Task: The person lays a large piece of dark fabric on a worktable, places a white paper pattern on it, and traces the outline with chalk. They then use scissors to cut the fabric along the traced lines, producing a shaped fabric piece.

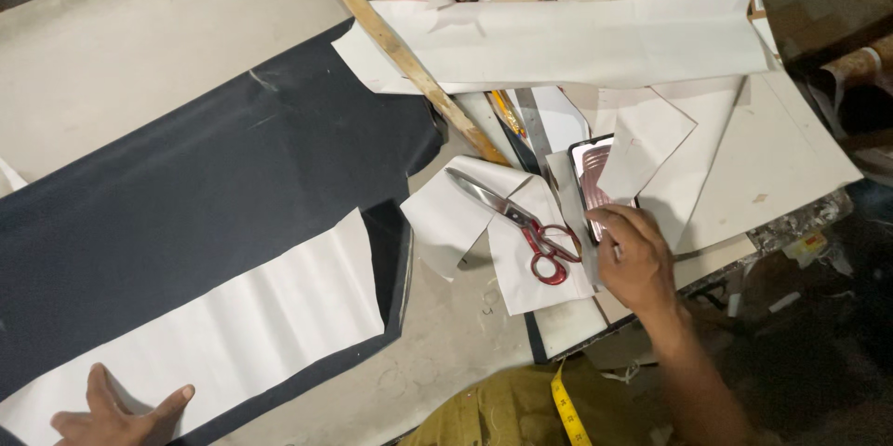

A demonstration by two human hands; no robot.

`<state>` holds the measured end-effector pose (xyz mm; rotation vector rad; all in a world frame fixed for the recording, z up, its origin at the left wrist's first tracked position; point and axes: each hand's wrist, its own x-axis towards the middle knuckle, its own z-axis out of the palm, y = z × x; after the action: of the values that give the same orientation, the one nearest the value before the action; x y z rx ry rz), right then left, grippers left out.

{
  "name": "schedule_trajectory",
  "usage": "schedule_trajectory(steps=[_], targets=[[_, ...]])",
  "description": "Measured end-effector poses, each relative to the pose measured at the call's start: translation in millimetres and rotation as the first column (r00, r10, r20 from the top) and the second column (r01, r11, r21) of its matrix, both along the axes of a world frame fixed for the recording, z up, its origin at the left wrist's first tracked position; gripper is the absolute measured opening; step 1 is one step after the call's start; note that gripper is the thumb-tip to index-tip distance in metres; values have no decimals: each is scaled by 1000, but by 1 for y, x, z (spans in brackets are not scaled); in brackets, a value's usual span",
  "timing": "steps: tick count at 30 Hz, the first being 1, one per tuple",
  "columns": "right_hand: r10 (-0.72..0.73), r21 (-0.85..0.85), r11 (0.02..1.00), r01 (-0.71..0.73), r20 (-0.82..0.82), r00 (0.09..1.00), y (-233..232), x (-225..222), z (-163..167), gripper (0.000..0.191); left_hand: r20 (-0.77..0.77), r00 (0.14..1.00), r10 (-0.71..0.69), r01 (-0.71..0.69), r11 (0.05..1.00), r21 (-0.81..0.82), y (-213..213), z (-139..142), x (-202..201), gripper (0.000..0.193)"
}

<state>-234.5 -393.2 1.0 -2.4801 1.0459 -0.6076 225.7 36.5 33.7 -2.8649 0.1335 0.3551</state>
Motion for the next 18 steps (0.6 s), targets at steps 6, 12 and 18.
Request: schedule_trajectory(steps=[6,12,18], targets=[[41,-276,955,-107,-234,971,-27,-38,-1,73,163,949,-270,276,961,-12,0,-11,-5,120],[-3,-308,948,-77,-251,968,-72,-31,-18,45,53,988,-143,151,867,-475,-12,-9,-7,134],[-157,-355,928,118,-83,984,-79,-12,-8,50,20,994,-105,106,949,-296,-9,-6,-11,124]])
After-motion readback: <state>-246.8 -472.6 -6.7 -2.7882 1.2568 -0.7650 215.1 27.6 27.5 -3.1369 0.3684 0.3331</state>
